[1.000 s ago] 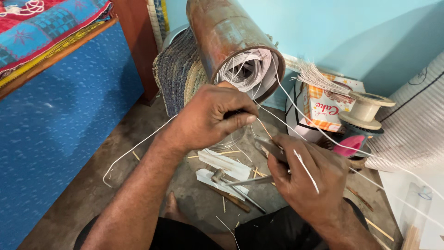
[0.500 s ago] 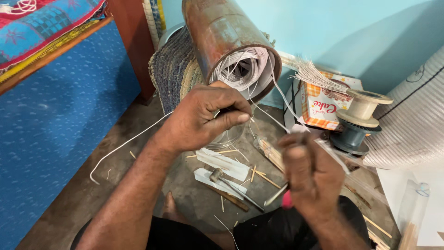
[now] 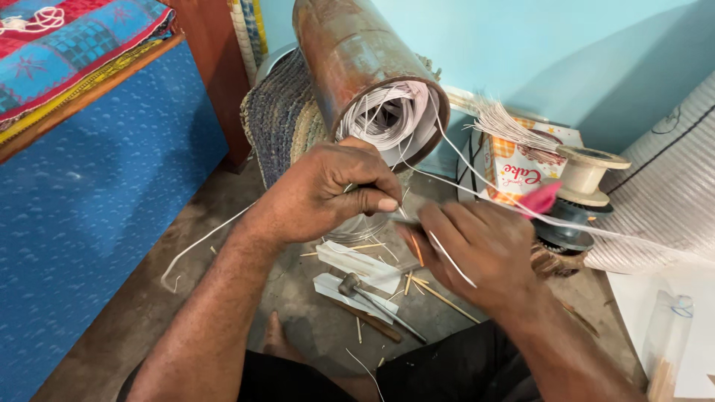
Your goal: The person sits on the floor and threads white strings through a cylindrical tube resting on a cushion, pulling each string through and tying knots. They use scissors to cut the strings and continue threading and securing more strings along the tube opening.
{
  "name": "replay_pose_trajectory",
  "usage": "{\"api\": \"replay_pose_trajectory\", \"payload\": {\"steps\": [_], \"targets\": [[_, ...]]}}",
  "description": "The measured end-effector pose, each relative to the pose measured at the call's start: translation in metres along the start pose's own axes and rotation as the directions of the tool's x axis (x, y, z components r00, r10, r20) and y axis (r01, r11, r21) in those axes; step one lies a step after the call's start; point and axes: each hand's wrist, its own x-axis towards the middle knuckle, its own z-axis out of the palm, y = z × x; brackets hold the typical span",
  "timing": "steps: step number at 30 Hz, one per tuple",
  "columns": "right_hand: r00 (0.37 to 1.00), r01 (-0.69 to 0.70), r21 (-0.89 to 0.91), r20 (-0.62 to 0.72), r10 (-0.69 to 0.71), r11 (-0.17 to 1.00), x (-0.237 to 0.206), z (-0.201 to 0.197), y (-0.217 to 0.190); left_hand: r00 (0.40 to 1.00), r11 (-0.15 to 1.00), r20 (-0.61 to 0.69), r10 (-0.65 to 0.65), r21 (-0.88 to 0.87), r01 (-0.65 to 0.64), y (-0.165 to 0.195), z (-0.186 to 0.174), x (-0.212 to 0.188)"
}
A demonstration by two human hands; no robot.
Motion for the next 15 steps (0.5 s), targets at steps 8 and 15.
{"api": "replay_pose_trajectory", "payload": {"steps": [8, 15], "targets": [[0.629, -0.566, 0.346, 0.768, 0.122, 0.748, -0.142, 0.029, -0.057, 0.958, 0.996, -0.272, 0.092, 0.026, -0.088, 0.012, 0.004, -0.007], [0.310, -0.372, 0.145, 0.950, -0.024, 0.917, -0.214, 0.159, -0.088, 0.929, 0.982, -0.369, -0.004, 0.173, 0.073, 0.060, 0.022, -0.035]]}}
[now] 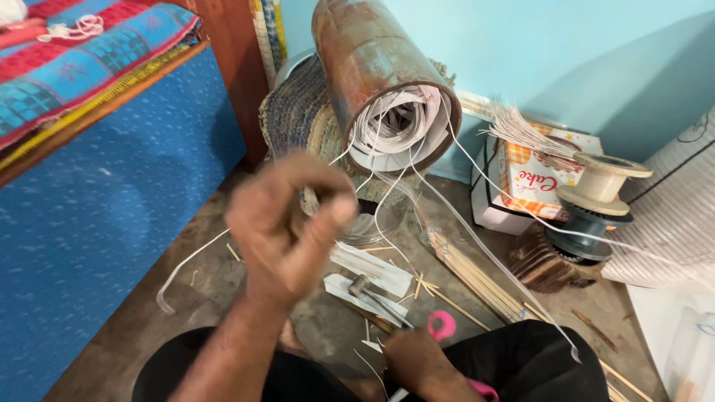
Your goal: The person sits on the floor and threads white strings through a cylindrical tube resting on a cushion, pulling each string through and tying knots. They use scissors to cut the strings and continue threading and securing more strings along the tube opening.
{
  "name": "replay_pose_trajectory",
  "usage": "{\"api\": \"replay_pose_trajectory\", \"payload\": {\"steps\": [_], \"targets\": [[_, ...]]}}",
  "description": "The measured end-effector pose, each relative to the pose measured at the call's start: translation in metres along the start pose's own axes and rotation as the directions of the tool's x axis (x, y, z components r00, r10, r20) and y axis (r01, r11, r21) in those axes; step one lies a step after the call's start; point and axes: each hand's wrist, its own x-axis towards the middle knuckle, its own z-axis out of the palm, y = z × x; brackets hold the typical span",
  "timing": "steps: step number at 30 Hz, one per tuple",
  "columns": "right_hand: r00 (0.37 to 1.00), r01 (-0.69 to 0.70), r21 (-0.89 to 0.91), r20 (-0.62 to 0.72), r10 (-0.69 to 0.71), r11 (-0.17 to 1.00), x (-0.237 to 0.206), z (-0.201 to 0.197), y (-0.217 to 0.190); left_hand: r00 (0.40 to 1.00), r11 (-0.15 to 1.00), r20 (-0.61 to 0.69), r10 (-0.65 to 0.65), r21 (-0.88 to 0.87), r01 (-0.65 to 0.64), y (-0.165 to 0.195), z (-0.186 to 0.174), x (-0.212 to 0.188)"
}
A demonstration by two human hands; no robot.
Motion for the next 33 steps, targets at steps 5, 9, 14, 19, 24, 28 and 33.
{"api": "replay_pose_trajectory", "payload": {"steps": [5, 9, 14, 19, 24, 28, 33], "targets": [[0.806, 0.259, 0.119, -0.573, -0.147, 0.958, 0.008, -0.020, -0.005, 0.948, 0.926, 0.305, -0.094, 0.377, -0.029, -0.001, -0.004, -0.021], [0.711, -0.291, 0.544, -0.428, 0.558, 0.787, -0.021, -0.061, 0.002, 0.872, 0.796, 0.387, -0.299, 0.605, 0.005, -0.013, -0.008, -0.023], [0.621, 0.229, 0.855, -0.497, 0.606, 0.466, -0.063, -0.140, 0.007, 0.916, 0.865, 0.341, -0.212, 0.502, 0.013, -0.011, -0.014, -0.021], [0.785, 0.350, 0.905, -0.424, 0.452, 0.242, -0.075, -0.183, -0.032, 0.888, 0.907, 0.182, -0.421, 0.100, 0.409, -0.004, -0.011, -0.019], [0.671, 0.513, 0.858, -0.417, 0.614, 0.022, -0.070, -0.189, -0.066, 0.787, 0.776, 0.163, -0.595, -0.138, 0.616, 0.000, -0.012, -0.019], [0.578, 0.541, 0.837, -0.447, 0.683, 0.090, -0.073, -0.193, -0.067, 0.813, 0.807, 0.177, -0.555, -0.124, 0.578, 0.001, -0.010, -0.019], [0.827, 0.524, 0.741, -0.326, 0.459, -0.419, -0.068, -0.196, -0.062, 0.838, 0.850, 0.161, -0.522, 0.176, 0.496, 0.008, -0.002, -0.019]]}}
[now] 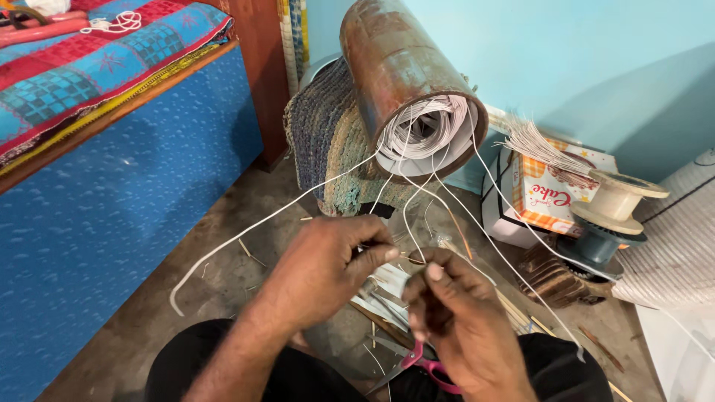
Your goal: The person sits on the floor and threads white strings through a cylindrical tube resting on a cushion, pulling each string through and tying knots. They use scissors to cut the strings and continue threading and securing more strings along the tube opening.
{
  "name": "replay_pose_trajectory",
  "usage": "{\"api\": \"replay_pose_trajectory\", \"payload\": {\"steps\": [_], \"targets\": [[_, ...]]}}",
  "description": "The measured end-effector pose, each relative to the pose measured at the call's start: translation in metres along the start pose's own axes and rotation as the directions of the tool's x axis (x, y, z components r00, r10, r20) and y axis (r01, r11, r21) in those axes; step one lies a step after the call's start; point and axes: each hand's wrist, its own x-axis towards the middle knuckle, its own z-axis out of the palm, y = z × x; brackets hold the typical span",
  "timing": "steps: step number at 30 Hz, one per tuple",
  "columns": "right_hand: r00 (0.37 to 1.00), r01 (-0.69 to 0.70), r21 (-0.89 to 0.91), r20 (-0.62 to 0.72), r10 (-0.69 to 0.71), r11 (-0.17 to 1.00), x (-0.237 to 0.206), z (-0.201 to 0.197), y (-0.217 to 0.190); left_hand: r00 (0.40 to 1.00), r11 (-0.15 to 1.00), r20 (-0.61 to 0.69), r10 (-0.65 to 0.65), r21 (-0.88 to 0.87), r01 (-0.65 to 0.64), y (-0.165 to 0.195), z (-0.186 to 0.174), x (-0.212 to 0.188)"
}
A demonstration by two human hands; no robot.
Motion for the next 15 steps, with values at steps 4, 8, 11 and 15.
{"api": "replay_pose_trajectory", "payload": {"steps": [4, 8, 11, 15], "targets": [[0.996, 0.081, 0.079, 0.033, -0.083, 0.994, 0.007, 0.004, 0.013, 0.996, 0.984, -0.018, -0.088, -0.155, 0.084, 0.008, 0.004, -0.004], [0.987, 0.147, 0.124, 0.046, -0.154, 0.981, 0.010, 0.008, 0.023, 0.999, 0.948, -0.037, -0.038, -0.319, 0.024, 0.009, 0.008, -0.003], [0.988, 0.138, 0.185, 0.050, -0.149, 0.973, 0.012, 0.011, 0.027, 0.995, 0.960, -0.091, -0.044, -0.281, 0.016, 0.007, 0.010, -0.002], [0.982, 0.171, 0.207, 0.040, -0.183, 0.963, 0.015, 0.019, 0.028, 0.995, 0.914, -0.014, -0.094, -0.398, 0.081, 0.005, 0.012, 0.000]]}}
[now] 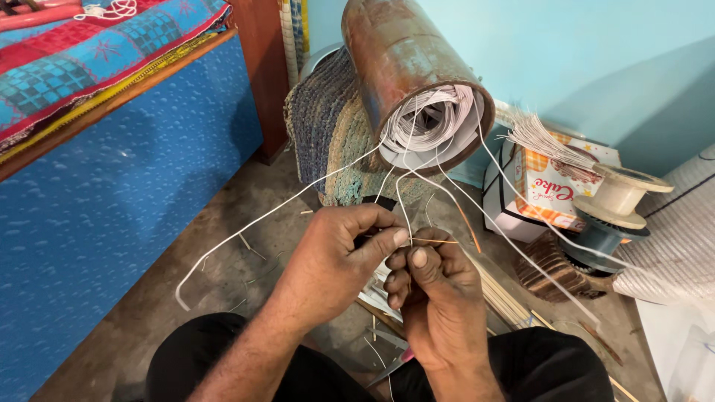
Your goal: The person sits on the floor and threads white strings through a cylindrical tube resting on a cushion, pulling each string through and tying knots. They use scissors to cut the strings and continue threading and securing more strings along the tube opening.
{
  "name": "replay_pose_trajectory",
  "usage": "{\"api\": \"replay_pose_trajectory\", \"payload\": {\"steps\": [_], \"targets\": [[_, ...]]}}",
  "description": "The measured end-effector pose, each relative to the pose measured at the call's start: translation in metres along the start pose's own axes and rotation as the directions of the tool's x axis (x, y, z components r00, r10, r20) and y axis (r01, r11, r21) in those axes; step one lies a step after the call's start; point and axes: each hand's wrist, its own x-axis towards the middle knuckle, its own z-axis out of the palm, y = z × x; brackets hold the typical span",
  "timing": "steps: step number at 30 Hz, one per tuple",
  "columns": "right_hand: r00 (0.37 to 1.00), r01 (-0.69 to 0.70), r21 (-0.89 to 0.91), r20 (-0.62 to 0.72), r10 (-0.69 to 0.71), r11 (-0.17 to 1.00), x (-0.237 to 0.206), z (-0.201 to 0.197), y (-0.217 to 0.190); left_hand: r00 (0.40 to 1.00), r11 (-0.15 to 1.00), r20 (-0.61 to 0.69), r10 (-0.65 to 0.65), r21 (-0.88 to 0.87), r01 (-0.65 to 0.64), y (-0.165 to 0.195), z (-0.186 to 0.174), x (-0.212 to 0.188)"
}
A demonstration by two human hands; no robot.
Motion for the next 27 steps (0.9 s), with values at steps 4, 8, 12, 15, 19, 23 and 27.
{"api": "replay_pose_trajectory", "payload": {"steps": [4, 8, 12, 15, 19, 23, 27], "targets": [[1.000, 0.015, 0.041, 0.015, -0.016, 0.999, 0.000, 0.008, -0.003, 0.999, 0.998, -0.015, -0.038, -0.059, 0.037, -0.001, -0.001, 0.001], [0.998, -0.057, -0.077, 0.029, 0.060, 0.995, -0.006, 0.010, -0.013, 0.999, 0.997, -0.046, -0.010, -0.076, 0.006, -0.004, -0.007, 0.002], [0.996, -0.086, -0.155, 0.015, 0.090, 0.984, -0.011, 0.009, -0.021, 0.999, 1.000, -0.033, 0.022, 0.005, -0.021, -0.006, -0.006, 0.001], [0.998, -0.065, -0.190, 0.009, 0.068, 0.980, -0.011, 0.011, -0.022, 0.999, 1.000, -0.037, 0.026, 0.008, -0.026, -0.006, -0.003, 0.000], [0.999, -0.027, -0.242, -0.037, 0.019, 0.970, -0.008, 0.016, -0.024, 0.999, 0.999, -0.032, 0.023, 0.024, -0.022, -0.004, -0.002, 0.000], [0.999, 0.007, -0.290, -0.045, -0.021, 0.957, -0.006, 0.023, -0.026, 0.998, 0.998, -0.027, 0.055, 0.032, -0.054, -0.005, -0.005, 0.000], [0.996, 0.026, -0.323, -0.068, -0.050, 0.946, -0.006, 0.025, -0.025, 0.994, 0.976, 0.013, -0.105, -0.188, 0.106, -0.008, -0.004, 0.001]]}}
